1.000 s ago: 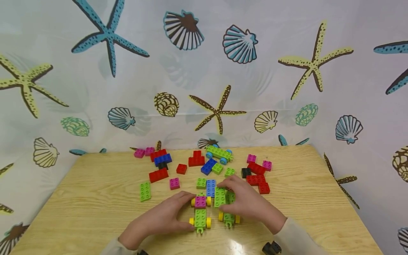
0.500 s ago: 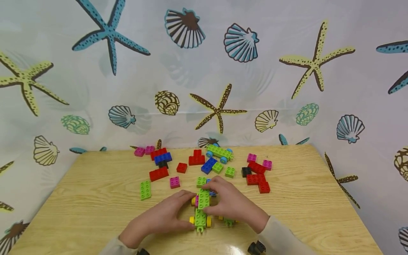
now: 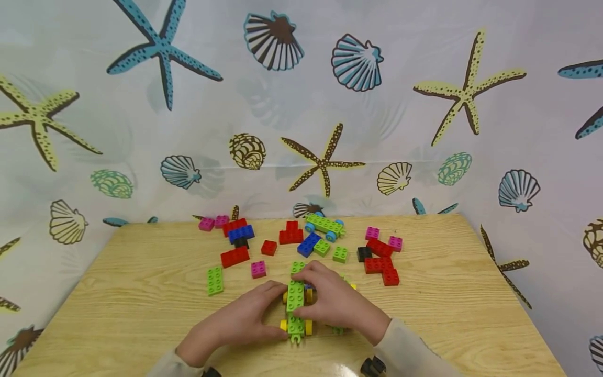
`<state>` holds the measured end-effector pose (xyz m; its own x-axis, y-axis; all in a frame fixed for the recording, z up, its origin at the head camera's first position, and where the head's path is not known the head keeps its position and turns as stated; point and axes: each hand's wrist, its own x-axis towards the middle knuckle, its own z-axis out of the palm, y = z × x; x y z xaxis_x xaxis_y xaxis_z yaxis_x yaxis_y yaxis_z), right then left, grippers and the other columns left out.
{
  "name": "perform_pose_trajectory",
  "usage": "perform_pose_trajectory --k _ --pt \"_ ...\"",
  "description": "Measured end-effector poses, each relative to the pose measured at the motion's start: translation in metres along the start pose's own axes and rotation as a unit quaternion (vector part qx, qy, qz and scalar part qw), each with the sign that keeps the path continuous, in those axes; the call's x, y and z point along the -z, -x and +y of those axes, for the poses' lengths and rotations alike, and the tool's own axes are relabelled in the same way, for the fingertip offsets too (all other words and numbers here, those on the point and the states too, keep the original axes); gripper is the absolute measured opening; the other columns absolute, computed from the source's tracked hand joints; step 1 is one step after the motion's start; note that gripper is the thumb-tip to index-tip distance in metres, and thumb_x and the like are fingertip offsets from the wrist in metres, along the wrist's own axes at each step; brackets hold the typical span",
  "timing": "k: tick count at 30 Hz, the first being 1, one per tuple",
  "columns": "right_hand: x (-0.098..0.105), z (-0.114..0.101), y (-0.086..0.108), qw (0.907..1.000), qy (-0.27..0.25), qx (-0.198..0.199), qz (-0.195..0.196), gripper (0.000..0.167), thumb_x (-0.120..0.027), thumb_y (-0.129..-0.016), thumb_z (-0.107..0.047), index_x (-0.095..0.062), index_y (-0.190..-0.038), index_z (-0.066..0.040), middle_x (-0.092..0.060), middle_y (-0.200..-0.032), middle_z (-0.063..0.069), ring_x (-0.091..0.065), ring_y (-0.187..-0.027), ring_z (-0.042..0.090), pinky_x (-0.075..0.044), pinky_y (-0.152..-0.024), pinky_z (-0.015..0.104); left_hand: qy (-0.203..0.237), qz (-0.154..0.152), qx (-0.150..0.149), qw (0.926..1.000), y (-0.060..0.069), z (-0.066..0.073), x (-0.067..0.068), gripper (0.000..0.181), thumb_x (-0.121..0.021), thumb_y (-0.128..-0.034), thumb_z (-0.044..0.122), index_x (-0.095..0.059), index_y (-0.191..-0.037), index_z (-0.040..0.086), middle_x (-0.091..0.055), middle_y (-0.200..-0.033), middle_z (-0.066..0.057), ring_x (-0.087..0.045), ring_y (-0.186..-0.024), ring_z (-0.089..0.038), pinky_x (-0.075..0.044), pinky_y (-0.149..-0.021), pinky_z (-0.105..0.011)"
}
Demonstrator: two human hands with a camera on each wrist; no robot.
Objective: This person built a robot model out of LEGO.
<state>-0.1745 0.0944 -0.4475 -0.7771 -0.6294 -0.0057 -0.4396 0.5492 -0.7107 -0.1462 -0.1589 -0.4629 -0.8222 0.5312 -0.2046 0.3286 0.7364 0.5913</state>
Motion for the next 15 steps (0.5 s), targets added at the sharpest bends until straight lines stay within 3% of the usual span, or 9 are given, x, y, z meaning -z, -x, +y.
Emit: perform_pose_trajectory --k 8,15 --pt "0.0038 -0.0025 -0.0037 0.9997 0.006 -0.012 -0.021 0.067 -0.09 -0.094 -0.034 -0.067 -0.153 -0.01 -0.066 -0.148 0.006 -0.065 -0.135 0.03 -0.056 -0.119 0.058 0.001 -0.001 0.0 1.0 -0.0002 0.0001 0.0003 0.094 -0.093 -0.0903 0.05 -0.053 -0.164 0.008 -0.058 -0.165 -0.008 -0.058 -0.153 -0.029 -0.049 -0.129 -0.055" --pt "0.0069 0.0 -0.0084 0.9991 0.019 -0.013 -0.035 0.068 -0.091 -0.093 -0.037 -0.069 -0.151 -0.011 -0.069 -0.143 0.005 -0.066 -0.128 0.025 -0.058 -0.115 0.055 0.007 -0.002 0.002 1.0 0.0001 0.0005 0.0006 0.094 -0.094 -0.0901 0.049 -0.053 -0.164 0.008 -0.058 -0.165 -0.008 -0.058 -0.152 -0.03 -0.049 -0.128 -0.056"
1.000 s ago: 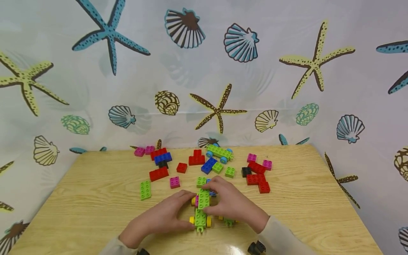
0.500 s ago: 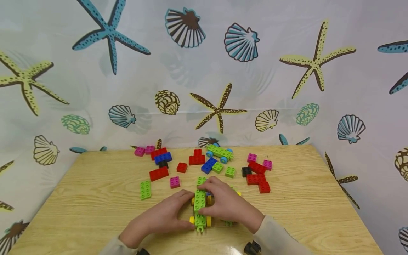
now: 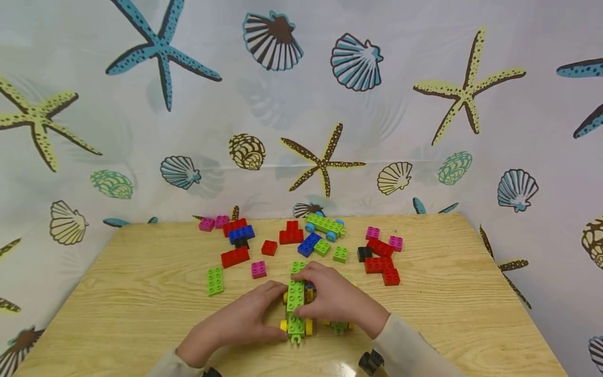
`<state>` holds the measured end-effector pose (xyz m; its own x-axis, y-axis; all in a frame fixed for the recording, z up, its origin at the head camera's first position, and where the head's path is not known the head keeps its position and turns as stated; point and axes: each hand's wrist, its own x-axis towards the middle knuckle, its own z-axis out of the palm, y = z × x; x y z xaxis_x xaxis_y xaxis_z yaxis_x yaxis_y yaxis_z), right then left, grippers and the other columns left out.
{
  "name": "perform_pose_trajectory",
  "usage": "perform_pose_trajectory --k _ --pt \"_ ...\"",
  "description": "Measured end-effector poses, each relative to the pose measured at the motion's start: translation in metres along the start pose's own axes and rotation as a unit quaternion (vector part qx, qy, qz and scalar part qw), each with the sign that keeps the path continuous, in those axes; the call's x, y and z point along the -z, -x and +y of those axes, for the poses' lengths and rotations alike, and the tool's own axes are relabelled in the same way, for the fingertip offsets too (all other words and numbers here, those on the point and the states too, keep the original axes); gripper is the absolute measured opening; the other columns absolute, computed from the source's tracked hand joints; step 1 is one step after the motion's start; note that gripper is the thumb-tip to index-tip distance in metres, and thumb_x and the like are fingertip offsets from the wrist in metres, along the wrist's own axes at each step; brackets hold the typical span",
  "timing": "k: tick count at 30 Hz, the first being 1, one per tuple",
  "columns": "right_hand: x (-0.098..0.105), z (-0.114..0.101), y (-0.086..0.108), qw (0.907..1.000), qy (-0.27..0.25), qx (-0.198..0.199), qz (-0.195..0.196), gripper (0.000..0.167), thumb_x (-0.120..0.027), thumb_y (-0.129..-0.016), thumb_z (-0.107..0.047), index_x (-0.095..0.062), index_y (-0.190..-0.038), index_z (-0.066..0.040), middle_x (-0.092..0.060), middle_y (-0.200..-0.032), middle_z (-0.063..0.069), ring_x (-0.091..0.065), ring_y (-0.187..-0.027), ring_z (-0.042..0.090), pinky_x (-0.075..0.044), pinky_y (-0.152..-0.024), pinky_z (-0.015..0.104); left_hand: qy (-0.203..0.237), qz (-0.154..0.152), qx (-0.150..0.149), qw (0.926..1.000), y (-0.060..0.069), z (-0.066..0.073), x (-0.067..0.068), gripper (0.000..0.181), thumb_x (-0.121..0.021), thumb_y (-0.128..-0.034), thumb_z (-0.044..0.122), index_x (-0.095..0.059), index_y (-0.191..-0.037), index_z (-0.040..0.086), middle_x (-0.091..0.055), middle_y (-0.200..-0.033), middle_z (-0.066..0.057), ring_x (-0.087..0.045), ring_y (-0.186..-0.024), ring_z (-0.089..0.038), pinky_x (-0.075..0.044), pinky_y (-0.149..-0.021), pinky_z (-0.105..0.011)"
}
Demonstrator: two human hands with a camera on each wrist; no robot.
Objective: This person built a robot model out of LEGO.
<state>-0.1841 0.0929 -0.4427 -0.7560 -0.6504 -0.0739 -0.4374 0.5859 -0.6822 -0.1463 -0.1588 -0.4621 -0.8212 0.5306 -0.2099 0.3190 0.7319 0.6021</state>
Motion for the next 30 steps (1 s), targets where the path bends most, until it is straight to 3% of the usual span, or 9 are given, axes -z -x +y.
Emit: perform_pose_trajectory --k 4,9,11,14,18,30 --pt "-0.0002 -0.001 0.0 1.0 -0.004 -0.006 0.002 0.068 -0.092 -0.091 -0.036 -0.069 -0.15 -0.011 -0.07 -0.14 0.005 -0.066 -0.124 0.024 -0.059 -0.112 0.053 0.003 -0.001 0.002 1.0 0.0005 -0.0002 -0.0006 0.094 -0.094 -0.09 0.05 -0.053 -0.164 0.008 -0.058 -0.165 -0.008 -0.058 -0.153 -0.03 -0.049 -0.128 -0.056" --pt "-0.0009 -0.0065 0.0023 0.9997 0.002 -0.022 -0.009 0.069 -0.092 -0.091 -0.036 -0.069 -0.151 -0.01 -0.066 -0.156 0.014 -0.057 -0.153 0.041 -0.047 -0.128 0.064 0.004 0.0 0.002 1.0 0.0006 -0.0011 -0.0014 0.093 -0.094 -0.09 0.049 -0.053 -0.164 0.01 -0.058 -0.165 -0.007 -0.058 -0.153 -0.029 -0.049 -0.129 -0.056" --pt "-0.0009 -0.0083 0.002 0.9997 0.009 -0.023 -0.008 0.069 -0.091 -0.091 -0.036 -0.069 -0.151 -0.01 -0.065 -0.159 0.014 -0.054 -0.156 0.041 -0.045 -0.129 0.065 0.005 0.002 0.001 1.0 0.0008 -0.001 -0.0009 0.093 -0.094 -0.0899 0.048 -0.053 -0.164 0.009 -0.058 -0.165 -0.007 -0.058 -0.153 -0.029 -0.049 -0.129 -0.056" --pt "-0.0007 -0.0084 0.0006 0.9997 0.012 -0.019 0.004 0.069 -0.092 -0.091 -0.035 -0.069 -0.151 -0.009 -0.068 -0.15 0.011 -0.065 -0.138 0.032 -0.054 -0.122 0.059 0.004 0.002 0.003 1.0 0.001 -0.0003 0.0001 0.093 -0.094 -0.09 0.048 -0.053 -0.164 0.009 -0.058 -0.165 -0.007 -0.058 -0.152 -0.029 -0.049 -0.128 -0.055" --pt "0.0006 -0.0059 -0.0007 0.9998 0.017 -0.011 0.005 0.069 -0.092 -0.09 -0.035 -0.069 -0.15 -0.009 -0.07 -0.14 0.006 -0.066 -0.12 0.022 -0.06 -0.11 0.052 0.005 -0.001 0.003 1.0 0.0001 -0.0002 0.0005 0.094 -0.094 -0.0903 0.049 -0.053 -0.165 0.009 -0.057 -0.165 -0.007 -0.058 -0.152 -0.029 -0.049 -0.129 -0.055" --pt "0.0015 -0.0017 -0.0035 0.9998 0.016 -0.01 -0.003 0.068 -0.092 -0.09 -0.035 -0.07 -0.149 -0.009 -0.071 -0.138 0.005 -0.067 -0.118 0.021 -0.061 -0.107 0.05 0.008 -0.006 0.014 0.9999 -0.0011 0.0017 0.0009 0.095 -0.094 -0.0896 0.048 -0.052 -0.165 0.009 -0.056 -0.167 -0.008 -0.057 -0.154 -0.031 -0.048 -0.129 -0.057"
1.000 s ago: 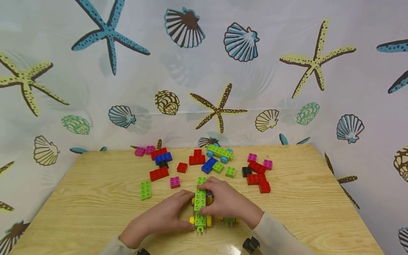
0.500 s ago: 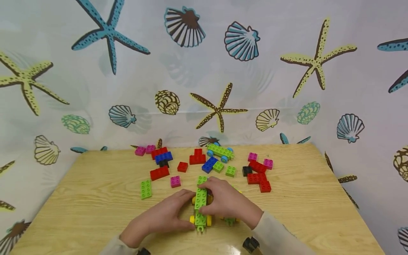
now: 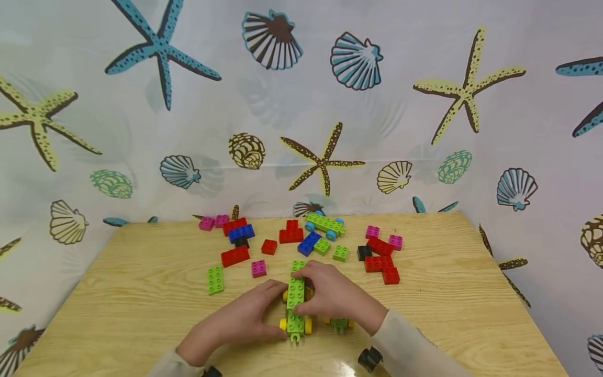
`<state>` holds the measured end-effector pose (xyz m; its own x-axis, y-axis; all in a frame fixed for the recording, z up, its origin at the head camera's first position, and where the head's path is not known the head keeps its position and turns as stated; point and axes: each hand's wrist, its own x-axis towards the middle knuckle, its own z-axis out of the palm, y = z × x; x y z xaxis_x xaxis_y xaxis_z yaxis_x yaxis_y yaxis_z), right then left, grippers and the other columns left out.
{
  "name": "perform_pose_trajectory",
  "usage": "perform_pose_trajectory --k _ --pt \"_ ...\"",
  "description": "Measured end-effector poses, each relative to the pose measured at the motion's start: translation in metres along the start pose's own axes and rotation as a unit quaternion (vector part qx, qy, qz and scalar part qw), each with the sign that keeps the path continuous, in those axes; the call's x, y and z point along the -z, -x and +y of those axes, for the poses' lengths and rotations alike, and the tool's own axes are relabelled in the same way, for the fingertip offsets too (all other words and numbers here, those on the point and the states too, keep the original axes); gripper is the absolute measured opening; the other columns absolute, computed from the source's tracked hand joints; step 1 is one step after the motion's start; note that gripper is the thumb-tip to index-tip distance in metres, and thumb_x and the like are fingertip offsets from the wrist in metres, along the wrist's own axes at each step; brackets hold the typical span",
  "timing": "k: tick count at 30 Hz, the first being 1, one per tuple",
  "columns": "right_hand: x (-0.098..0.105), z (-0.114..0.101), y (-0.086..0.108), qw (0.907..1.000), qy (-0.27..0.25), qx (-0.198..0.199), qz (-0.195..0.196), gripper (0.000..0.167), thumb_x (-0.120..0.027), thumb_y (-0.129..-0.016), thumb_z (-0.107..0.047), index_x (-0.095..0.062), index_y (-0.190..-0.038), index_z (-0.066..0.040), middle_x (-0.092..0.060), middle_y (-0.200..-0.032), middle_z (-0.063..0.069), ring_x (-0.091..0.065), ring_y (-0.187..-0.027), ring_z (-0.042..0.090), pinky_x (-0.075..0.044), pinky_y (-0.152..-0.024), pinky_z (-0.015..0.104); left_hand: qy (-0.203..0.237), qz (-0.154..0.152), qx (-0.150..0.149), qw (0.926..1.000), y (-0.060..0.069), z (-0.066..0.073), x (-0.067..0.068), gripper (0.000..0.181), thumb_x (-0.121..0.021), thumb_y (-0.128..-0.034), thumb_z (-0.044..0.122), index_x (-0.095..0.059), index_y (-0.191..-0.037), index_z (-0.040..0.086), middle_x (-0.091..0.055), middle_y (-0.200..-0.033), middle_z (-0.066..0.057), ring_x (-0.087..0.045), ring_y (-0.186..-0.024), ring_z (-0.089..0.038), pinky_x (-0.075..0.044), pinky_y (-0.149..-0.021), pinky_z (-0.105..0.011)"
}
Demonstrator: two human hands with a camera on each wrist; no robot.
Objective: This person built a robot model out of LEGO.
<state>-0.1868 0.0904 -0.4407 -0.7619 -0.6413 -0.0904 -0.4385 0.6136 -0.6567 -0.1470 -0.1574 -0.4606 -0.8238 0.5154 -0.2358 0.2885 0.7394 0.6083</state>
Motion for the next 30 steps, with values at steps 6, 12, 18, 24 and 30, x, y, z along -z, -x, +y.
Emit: perform_pose_trajectory --k 6,12,18,24,30 --pt "-0.0009 -0.0004 -0.0003 1.0 -0.003 -0.001 0.001 0.068 -0.092 -0.09 -0.035 -0.07 -0.149 -0.009 -0.072 -0.138 0.006 -0.068 -0.117 0.021 -0.061 -0.105 0.05 -0.003 0.003 -0.001 1.0 0.0013 -0.001 -0.0009 0.095 -0.094 -0.0897 0.048 -0.052 -0.165 0.009 -0.057 -0.166 -0.008 -0.057 -0.154 -0.031 -0.048 -0.129 -0.056" --pt "0.003 -0.0018 -0.0015 1.0 0.003 0.001 -0.008 0.068 -0.09 -0.09 -0.036 -0.07 -0.149 -0.009 -0.072 -0.144 0.007 -0.067 -0.122 0.023 -0.06 -0.11 0.053 -0.001 0.006 -0.004 1.0 0.0015 -0.001 -0.001 0.094 -0.094 -0.0901 0.049 -0.052 -0.165 0.009 -0.057 -0.165 -0.008 -0.057 -0.153 -0.03 -0.048 -0.129 -0.056" --pt "0.0057 -0.0046 -0.0018 0.9999 0.006 -0.005 -0.015 0.066 -0.091 -0.09 -0.034 -0.071 -0.148 -0.008 -0.072 -0.143 0.007 -0.067 -0.121 0.023 -0.059 -0.111 0.053 -0.007 0.006 -0.003 1.0 0.0 -0.0017 -0.0019 0.093 -0.093 -0.0907 0.049 -0.053 -0.164 0.009 -0.057 -0.165 -0.008 -0.058 -0.153 -0.029 -0.049 -0.129 -0.055" --pt "0.004 -0.0028 -0.0026 0.9999 0.001 -0.001 -0.011 0.065 -0.092 -0.09 -0.033 -0.071 -0.147 -0.009 -0.073 -0.142 0.007 -0.067 -0.121 0.023 -0.059 -0.111 0.053 -0.005 0.006 -0.004 1.0 0.001 -0.0021 -0.0017 0.094 -0.094 -0.0906 0.049 -0.053 -0.164 0.008 -0.057 -0.165 -0.009 -0.058 -0.153 -0.03 -0.048 -0.129 -0.056" --pt "0.0026 0.0005 -0.0013 0.9999 -0.012 0.0 -0.01 0.067 -0.092 -0.092 -0.035 -0.07 -0.149 -0.009 -0.072 -0.142 0.007 -0.068 -0.119 0.023 -0.061 -0.107 0.051 -0.005 0.004 -0.001 1.0 0.0002 -0.0024 -0.0021 0.094 -0.094 -0.0906 0.05 -0.053 -0.165 0.008 -0.057 -0.166 -0.008 -0.058 -0.153 -0.03 -0.049 -0.129 -0.055"
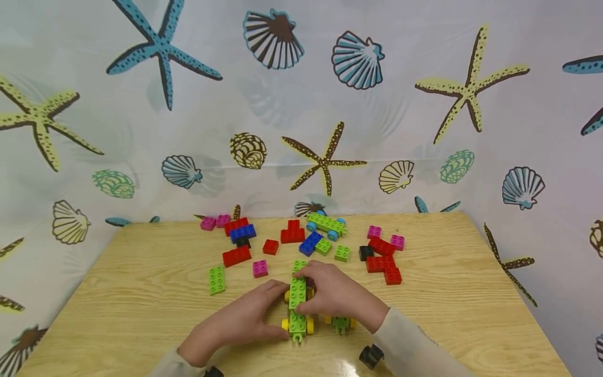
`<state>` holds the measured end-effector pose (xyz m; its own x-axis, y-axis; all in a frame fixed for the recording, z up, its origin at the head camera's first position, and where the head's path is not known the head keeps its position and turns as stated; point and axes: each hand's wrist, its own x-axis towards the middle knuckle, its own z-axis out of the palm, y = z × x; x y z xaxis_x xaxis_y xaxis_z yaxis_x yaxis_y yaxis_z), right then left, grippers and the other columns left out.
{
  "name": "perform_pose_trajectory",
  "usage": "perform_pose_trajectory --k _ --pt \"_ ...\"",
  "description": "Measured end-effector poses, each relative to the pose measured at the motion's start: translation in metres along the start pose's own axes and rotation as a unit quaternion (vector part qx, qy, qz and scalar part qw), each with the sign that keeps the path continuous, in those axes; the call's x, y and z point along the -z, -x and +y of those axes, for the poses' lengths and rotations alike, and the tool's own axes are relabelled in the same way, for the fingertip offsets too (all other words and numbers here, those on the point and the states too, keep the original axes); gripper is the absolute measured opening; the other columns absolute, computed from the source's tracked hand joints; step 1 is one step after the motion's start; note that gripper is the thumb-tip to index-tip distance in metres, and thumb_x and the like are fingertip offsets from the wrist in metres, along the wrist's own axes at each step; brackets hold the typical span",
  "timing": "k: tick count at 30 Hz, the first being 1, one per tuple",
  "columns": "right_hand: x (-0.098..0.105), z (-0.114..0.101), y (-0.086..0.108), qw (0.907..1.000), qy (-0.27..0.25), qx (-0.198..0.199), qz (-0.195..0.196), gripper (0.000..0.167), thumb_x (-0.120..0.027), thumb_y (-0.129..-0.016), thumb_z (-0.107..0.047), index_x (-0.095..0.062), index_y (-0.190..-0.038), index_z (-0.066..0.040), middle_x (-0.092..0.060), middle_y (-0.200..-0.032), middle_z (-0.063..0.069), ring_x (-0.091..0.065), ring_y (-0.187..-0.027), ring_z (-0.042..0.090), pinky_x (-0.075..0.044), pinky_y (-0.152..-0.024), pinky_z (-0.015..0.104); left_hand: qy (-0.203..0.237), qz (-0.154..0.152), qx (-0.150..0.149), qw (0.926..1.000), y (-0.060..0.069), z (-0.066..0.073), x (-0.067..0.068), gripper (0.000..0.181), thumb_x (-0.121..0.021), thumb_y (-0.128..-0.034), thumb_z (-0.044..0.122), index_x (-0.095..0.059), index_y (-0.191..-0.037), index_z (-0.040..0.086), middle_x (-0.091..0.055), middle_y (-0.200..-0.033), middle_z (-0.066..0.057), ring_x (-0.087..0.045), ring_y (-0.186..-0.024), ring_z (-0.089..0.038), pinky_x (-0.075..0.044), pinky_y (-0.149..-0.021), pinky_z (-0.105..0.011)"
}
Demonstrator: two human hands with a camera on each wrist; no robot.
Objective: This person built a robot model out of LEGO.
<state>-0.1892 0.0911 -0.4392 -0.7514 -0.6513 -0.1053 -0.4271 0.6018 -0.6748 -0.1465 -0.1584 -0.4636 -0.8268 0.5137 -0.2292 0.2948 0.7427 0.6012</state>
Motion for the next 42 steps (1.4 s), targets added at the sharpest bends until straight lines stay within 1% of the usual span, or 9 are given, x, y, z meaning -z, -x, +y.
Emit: perform_pose_trajectory --k 3,7,11,15,21,27,30,34,42 --pt "-0.001 0.003 0.002 0.9997 -0.025 -0.001 0.003 0.069 -0.092 -0.093 -0.037 -0.068 -0.152 -0.01 -0.07 -0.144 0.008 -0.069 -0.124 0.026 -0.062 -0.108 0.054 -0.004 -0.002 0.003 1.0 -0.001 0.001 0.0 0.095 -0.093 -0.0905 0.051 -0.052 -0.165 0.01 -0.057 -0.166 -0.007 -0.057 -0.153 -0.029 -0.049 -0.129 -0.055" --pt "-0.005 0.006 0.003 0.9983 -0.057 0.005 0.014 0.069 -0.091 -0.095 -0.039 -0.067 -0.153 -0.011 -0.068 -0.148 0.008 -0.069 -0.131 0.03 -0.061 -0.113 0.056 -0.004 0.001 0.003 1.0 0.0 0.001 0.002 0.094 -0.093 -0.0906 0.05 -0.052 -0.165 0.01 -0.057 -0.166 -0.007 -0.057 -0.153 -0.029 -0.049 -0.129 -0.055" --pt "-0.011 0.008 0.0 0.9972 -0.071 0.008 0.022 0.068 -0.091 -0.095 -0.039 -0.067 -0.152 -0.009 -0.068 -0.15 0.009 -0.069 -0.131 0.029 -0.06 -0.115 0.055 0.002 0.0 -0.001 1.0 0.002 0.001 0.002 0.093 -0.093 -0.0909 0.049 -0.052 -0.165 0.009 -0.057 -0.165 -0.008 -0.057 -0.153 -0.03 -0.048 -0.129 -0.055" --pt "-0.014 0.009 -0.001 0.9972 -0.068 0.004 0.031 0.069 -0.091 -0.094 -0.039 -0.067 -0.151 -0.009 -0.068 -0.152 0.009 -0.068 -0.131 0.028 -0.059 -0.116 0.055 0.002 0.0 -0.001 1.0 0.002 0.001 0.001 0.093 -0.093 -0.0909 0.049 -0.053 -0.165 0.009 -0.057 -0.165 -0.008 -0.058 -0.153 -0.029 -0.049 -0.129 -0.055" --pt "-0.014 0.008 0.0 0.9976 -0.06 0.006 0.036 0.069 -0.091 -0.093 -0.04 -0.068 -0.151 -0.009 -0.068 -0.154 0.01 -0.066 -0.137 0.031 -0.055 -0.12 0.059 -0.003 0.0 0.006 1.0 -0.001 -0.001 0.0 0.094 -0.093 -0.0912 0.05 -0.052 -0.166 0.01 -0.057 -0.166 -0.006 -0.057 -0.153 -0.028 -0.049 -0.129 -0.055" --pt "-0.015 0.007 0.001 0.9972 -0.067 -0.009 0.032 0.07 -0.091 -0.094 -0.041 -0.067 -0.153 -0.012 -0.063 -0.162 0.011 -0.059 -0.151 0.036 -0.048 -0.127 0.064 -0.006 0.002 0.002 1.0 0.0 -0.002 -0.001 0.094 -0.093 -0.091 0.05 -0.052 -0.165 0.01 -0.057 -0.165 -0.006 -0.057 -0.153 -0.028 -0.049 -0.129 -0.055" --pt "-0.017 0.007 0.0 0.9965 -0.076 -0.01 0.033 0.07 -0.091 -0.095 -0.039 -0.066 -0.154 -0.012 -0.06 -0.165 0.013 -0.054 -0.157 0.04 -0.044 -0.129 0.067 -0.002 0.003 0.0 1.0 0.0 -0.002 -0.001 0.093 -0.093 -0.0908 0.05 -0.053 -0.165 0.01 -0.057 -0.165 -0.006 -0.057 -0.153 -0.028 -0.048 -0.129 -0.055" --pt "-0.02 0.007 -0.001 0.996 -0.082 -0.006 0.036 0.069 -0.091 -0.095 -0.037 -0.067 -0.154 -0.011 -0.062 -0.163 0.013 -0.054 -0.157 0.041 -0.043 -0.129 0.067 0.003 0.002 0.0 1.0 0.0 -0.002 -0.001 0.093 -0.093 -0.0906 0.049 -0.053 -0.164 0.01 -0.057 -0.165 -0.006 -0.057 -0.153 -0.028 -0.048 -0.13 -0.055" --pt "-0.021 0.007 -0.002 0.996 -0.079 -0.014 0.04 0.066 -0.09 -0.095 -0.037 -0.068 -0.152 -0.012 -0.062 -0.163 0.013 -0.052 -0.158 0.042 -0.043 -0.129 0.068 0.001 -0.001 0.005 1.0 -0.002 -0.002 -0.001 0.093 -0.093 -0.0906 0.05 -0.053 -0.165 0.011 -0.057 -0.166 -0.005 -0.057 -0.153 -0.027 -0.048 -0.13 -0.054"
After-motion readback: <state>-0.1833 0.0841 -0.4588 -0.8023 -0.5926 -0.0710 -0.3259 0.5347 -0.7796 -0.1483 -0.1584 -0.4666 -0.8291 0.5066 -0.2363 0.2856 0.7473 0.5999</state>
